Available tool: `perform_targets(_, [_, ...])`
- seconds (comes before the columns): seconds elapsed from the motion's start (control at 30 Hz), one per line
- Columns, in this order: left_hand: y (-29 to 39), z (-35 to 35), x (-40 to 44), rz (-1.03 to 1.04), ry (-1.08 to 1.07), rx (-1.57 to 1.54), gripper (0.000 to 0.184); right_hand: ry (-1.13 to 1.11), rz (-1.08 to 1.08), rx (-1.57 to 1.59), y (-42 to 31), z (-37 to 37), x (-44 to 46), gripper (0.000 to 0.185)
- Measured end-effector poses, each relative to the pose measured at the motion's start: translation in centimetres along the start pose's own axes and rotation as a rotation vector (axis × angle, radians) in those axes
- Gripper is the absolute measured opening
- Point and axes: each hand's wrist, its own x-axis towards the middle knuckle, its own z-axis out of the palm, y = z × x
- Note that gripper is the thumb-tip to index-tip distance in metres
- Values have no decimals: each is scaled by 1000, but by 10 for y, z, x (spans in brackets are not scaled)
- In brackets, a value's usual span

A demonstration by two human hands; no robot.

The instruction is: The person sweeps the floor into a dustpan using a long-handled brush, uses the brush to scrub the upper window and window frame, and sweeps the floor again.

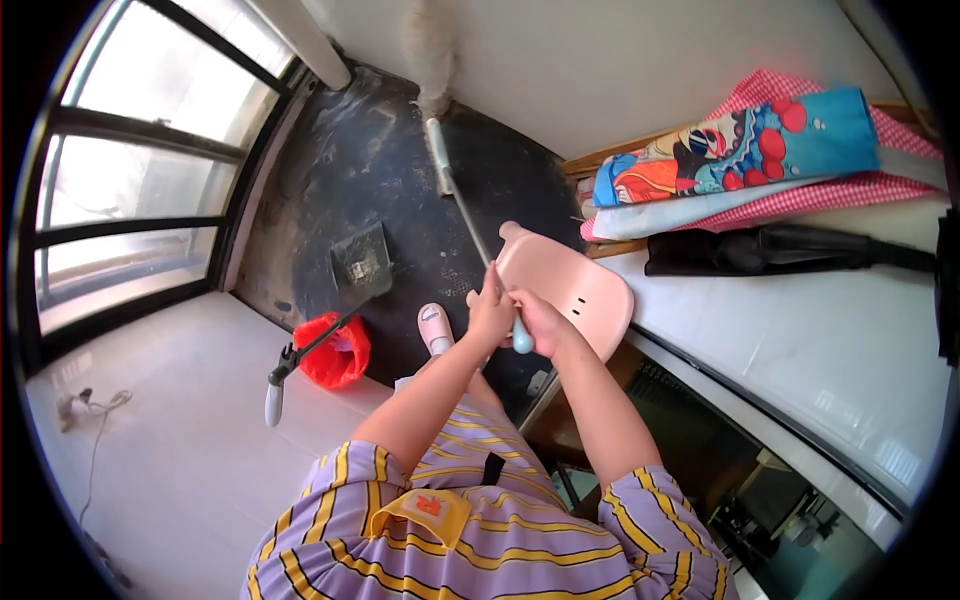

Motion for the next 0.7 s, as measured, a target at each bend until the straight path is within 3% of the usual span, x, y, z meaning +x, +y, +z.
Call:
perform_targets(0.07, [42,-14,-18,5,-114,-209,66,261,-69,-306,-12,32,-12,27])
perform_targets(0.1, [73,-34,-31,-154,-260,-272,64,246,-92,-370,-13,36,-12,27])
perform_targets(0.2, [37,-47,-11,476,32,586,60,304,-146,-531,-16,23,-15,31])
perform_targets(0.27, [68,-88,-29,582,219,667,45,474,-157,-592,-7,0,-19,43])
perform_targets(0.33, [89,-138,-41,656,336,746,44,633,-147,-924,-8,-21,-25,53])
perform_targets(0.47, [102,-221,-67,590,421,782,40,764,-119,-1282,-26,-99,3,65])
perform_targets(0.57, [101,-268,-92,563,478,770,35,750,-32,-913,-44,-97,15,65])
perform_targets(0.7, [83,-302,-123,465,625,823,32,663,25,-753,-28,-112,48,65])
